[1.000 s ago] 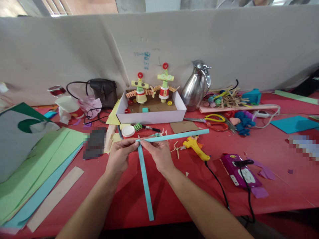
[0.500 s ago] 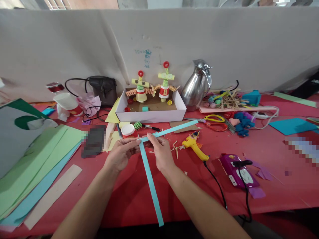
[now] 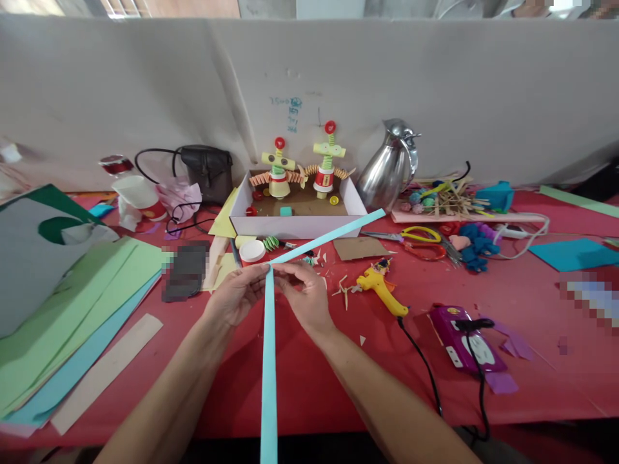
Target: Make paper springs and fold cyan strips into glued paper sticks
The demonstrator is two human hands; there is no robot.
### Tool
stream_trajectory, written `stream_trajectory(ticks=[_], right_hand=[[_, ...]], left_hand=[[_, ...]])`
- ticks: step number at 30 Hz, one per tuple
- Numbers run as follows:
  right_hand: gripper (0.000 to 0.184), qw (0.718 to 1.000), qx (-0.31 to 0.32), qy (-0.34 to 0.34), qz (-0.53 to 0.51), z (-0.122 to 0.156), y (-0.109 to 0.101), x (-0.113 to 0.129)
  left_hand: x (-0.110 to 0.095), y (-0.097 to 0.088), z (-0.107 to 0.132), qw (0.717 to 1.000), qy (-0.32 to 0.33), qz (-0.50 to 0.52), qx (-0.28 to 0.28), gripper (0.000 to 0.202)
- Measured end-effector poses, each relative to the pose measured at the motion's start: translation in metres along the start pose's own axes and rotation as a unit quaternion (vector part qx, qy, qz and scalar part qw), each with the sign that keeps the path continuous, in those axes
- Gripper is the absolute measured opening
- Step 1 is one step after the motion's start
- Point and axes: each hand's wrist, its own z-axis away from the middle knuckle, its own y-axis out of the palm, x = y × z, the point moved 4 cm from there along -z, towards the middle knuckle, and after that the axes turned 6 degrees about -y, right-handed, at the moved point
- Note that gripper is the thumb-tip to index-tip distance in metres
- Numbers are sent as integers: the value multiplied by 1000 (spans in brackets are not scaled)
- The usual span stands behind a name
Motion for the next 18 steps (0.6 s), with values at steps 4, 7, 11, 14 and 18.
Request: stream_trajectory(ticks=[4,7,11,14,18], right_hand=[[11,998,-13,-29,53,-3,-5,3],[4,995,-33,-57,74,-5,-8,7],[4,993,-40,-77,83,-6,-9,10],[4,994,-43,-68,77,-5,-8,8],[7,996,-46,-42,57,-4,-8,5]], left_hand=[[2,0,1,1000,2,-15,6,19],[3,1,2,999,2,-33,24,22],[1,3,4,998,18,-46,50,25],[0,4,5,997,29,-50,51,26],[2,6,5,998,28,-43,48,26]])
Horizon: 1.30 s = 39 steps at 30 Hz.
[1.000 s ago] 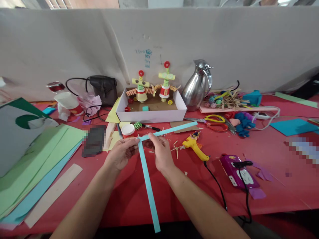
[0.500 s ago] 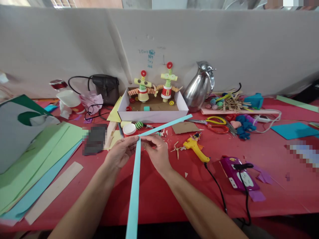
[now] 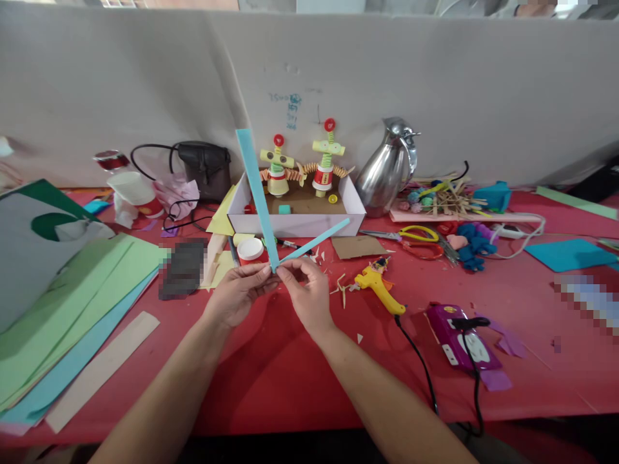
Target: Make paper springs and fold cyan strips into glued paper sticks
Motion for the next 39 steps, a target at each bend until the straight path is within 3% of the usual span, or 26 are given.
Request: stream_trajectory(ticks=[8,17,24,27,32,39], right_hand=[[11,1000,-7,22,12,1,-1,-1],[6,997,-11,0,76,1,-2,9],[8,997,-2,30,67,0,-3,9],[15,998,-11,51,24,1,-3,4],[46,991,-75,94,-61,1,-5,-10],[46,991,-89,86,-58,0,-3,-12]], left_hand=[[3,-2,-2,999,-15,7,-31,32],[4,-6,-4,998,-25,-2,-53,33],[2,-5,-4,999,4,-44,-28,32],[1,-5,-4,999,-6,-46,-27,31],[0,-4,-4,998,4,-58,-16,29],[2,-3,-5,999,19,-49,-12,23]])
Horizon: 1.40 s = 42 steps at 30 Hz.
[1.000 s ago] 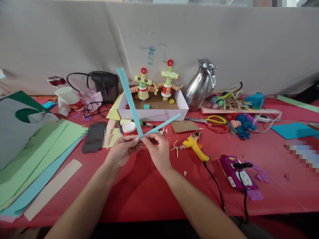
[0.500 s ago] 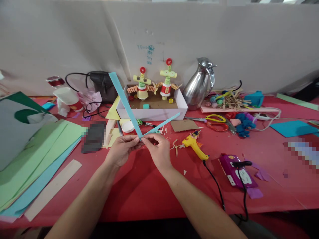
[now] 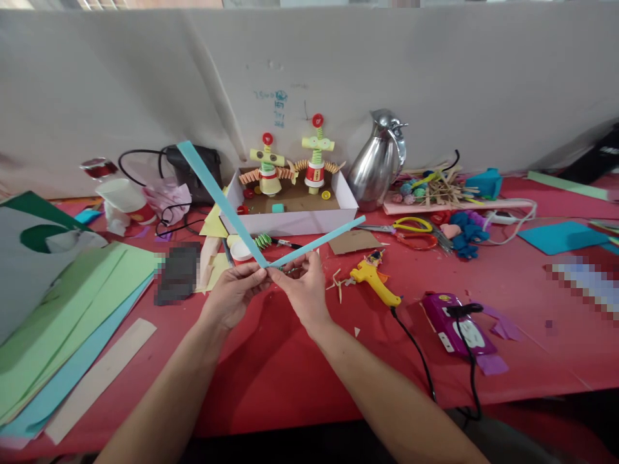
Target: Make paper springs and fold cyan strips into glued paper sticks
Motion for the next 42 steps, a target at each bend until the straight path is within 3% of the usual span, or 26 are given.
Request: stream_trajectory(ticks=[6,9,14,19,25,29,33,39,42], right_hand=[[30,995,87,27,-45,1,8,4],[28,993,101,23,-50,1,10,6],[21,991,111,-20,-68,2,9,13],[21,984,159,-72,-20,6,9,19],[14,977,183,-108,34,0,5,21],[18,935,248,-222,124,-6,2,34],[25,895,313,-258,185,-8,2,40],[26,898,317,-245,180,-7,3,39],[21,914,278,-241,169,-7,0,36]], left_hand=[[0,1,1,999,-25,40,-6,23],[2,5,2,999,-18,44,-2,22],[5,8,0,998,8,65,-2,21],[2,6,0,996,15,84,-6,24],[-5,3,1,999,31,34,20,18],[-5,-4,-1,999,21,-21,14,19],[-11,-8,0,995,31,-100,-1,20],[-20,-2,7,992,38,-112,52,43],[-20,-1,8,994,43,-92,51,34]])
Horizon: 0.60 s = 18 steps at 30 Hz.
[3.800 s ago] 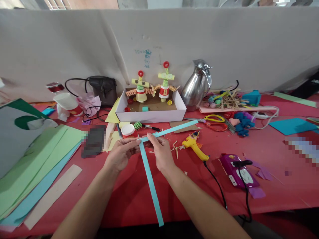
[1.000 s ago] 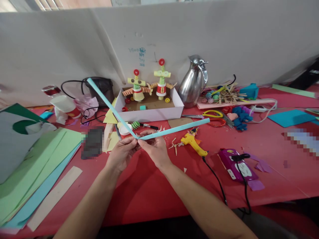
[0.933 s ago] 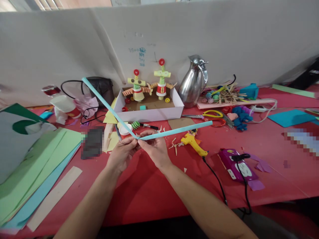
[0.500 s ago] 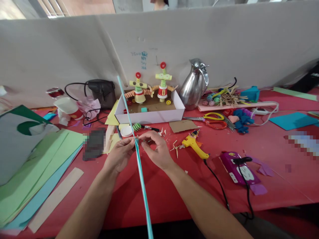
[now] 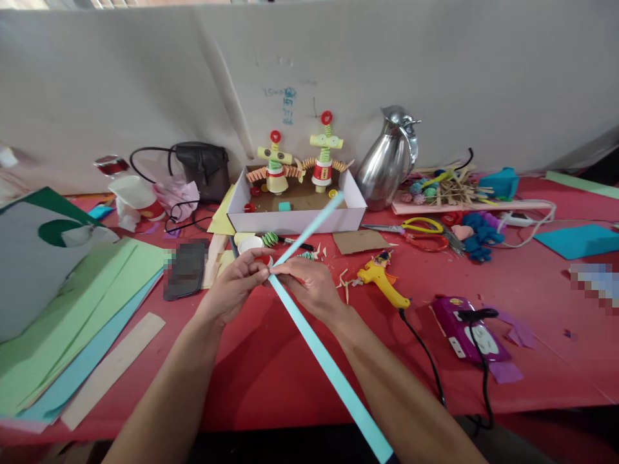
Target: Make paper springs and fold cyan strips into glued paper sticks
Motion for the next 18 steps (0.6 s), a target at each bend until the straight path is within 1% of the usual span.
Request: stream_trajectory(ticks=[2,3,7,9,13,18], right_hand=[[19,1000,-16,4,2,3,0,-3],[19,1000,-24,2,6,4,0,-4],[19,998,-55,-9,35,9,-2,-9],[21,997,-50,-15,53,10,-2,-11],[25,995,-40,-37,87,10,-2,-11],[27,994,-14,-69,78,8,0,-10]], left_hand=[[1,0,0,1000,2,18,-13,18],[2,0,-1,999,2,24,-22,15],[3,0,0,999,-20,26,-32,19],[4,0,1,998,-38,31,-41,22],[6,-3,2,994,-59,52,-80,22],[10,-7,-3,990,-76,76,-89,18]])
